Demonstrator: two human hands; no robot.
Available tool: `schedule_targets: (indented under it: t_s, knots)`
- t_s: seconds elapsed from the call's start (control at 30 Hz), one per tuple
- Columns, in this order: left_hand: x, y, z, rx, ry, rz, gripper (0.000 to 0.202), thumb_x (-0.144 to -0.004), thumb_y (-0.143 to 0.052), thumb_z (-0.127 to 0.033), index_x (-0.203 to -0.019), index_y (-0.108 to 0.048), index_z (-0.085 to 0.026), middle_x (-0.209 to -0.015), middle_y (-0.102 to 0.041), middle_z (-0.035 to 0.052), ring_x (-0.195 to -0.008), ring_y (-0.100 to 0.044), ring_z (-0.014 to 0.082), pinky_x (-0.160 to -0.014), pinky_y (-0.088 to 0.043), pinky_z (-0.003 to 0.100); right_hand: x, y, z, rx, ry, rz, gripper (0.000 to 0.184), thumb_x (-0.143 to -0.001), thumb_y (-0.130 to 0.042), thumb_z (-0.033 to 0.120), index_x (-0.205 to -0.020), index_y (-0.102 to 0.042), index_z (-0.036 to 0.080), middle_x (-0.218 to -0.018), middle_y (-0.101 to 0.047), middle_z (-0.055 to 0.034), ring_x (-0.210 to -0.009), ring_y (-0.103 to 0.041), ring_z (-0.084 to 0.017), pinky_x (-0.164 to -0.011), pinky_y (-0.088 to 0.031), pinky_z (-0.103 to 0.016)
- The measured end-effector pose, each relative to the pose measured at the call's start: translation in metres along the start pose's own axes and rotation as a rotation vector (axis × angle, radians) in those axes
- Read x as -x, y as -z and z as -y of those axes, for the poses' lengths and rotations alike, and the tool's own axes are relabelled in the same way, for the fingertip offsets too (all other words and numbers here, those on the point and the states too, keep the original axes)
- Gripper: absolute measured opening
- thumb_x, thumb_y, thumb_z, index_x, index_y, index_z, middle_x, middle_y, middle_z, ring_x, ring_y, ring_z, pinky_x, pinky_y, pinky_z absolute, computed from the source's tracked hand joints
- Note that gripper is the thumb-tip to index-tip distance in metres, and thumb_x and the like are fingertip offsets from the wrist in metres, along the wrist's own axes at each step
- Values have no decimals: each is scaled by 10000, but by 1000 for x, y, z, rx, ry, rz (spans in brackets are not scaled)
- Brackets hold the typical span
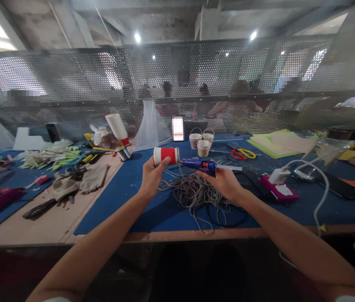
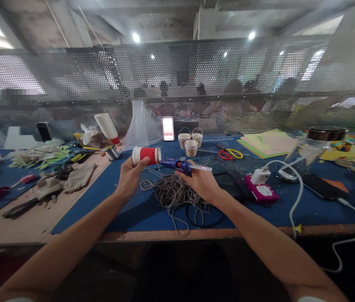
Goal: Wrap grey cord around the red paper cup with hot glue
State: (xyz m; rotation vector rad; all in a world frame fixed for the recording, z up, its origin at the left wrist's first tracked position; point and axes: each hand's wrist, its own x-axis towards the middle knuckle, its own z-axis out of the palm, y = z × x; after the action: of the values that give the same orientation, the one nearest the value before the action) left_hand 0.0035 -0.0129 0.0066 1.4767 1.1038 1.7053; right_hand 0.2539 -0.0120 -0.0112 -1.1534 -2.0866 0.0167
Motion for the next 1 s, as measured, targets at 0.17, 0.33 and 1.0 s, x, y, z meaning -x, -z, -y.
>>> schedule_targets:
  t_s: [0.17,0.33,1.0]
  knots:
    - [0,0,1,10,11,-8,375,-797,-746,-471,-996,-729,-154,-880,-709,26,-790,-604,164,-789,-480,280,-1,0,-1,2,-9,10,385,-957,-530,552,-1014,-670,198,-828,-740,-70,-792,-705,-263,-679,-467,-309]
    - [-1,0,2,33,21,3,354,-804,-746,-452,-996,-729,-155,-898,-707,25,-801,-598,158,-791,-479,274,-2,-1,0,-48,-24,-2,398,-939,-557,560,-1039,-686,197,-839,-741,-64,-776,-694,-251,-696,-479,-314]
    - [0,0,9,51,38,68,327,-805,-737,-438,-970,-724,-156,-830,-698,16,-742,-572,142,-754,-464,261,-7,12,10,-352,-204,19,391,-886,-599,593,-881,-655,206,-599,-620,1,-565,-610,-192,-579,-474,-306]
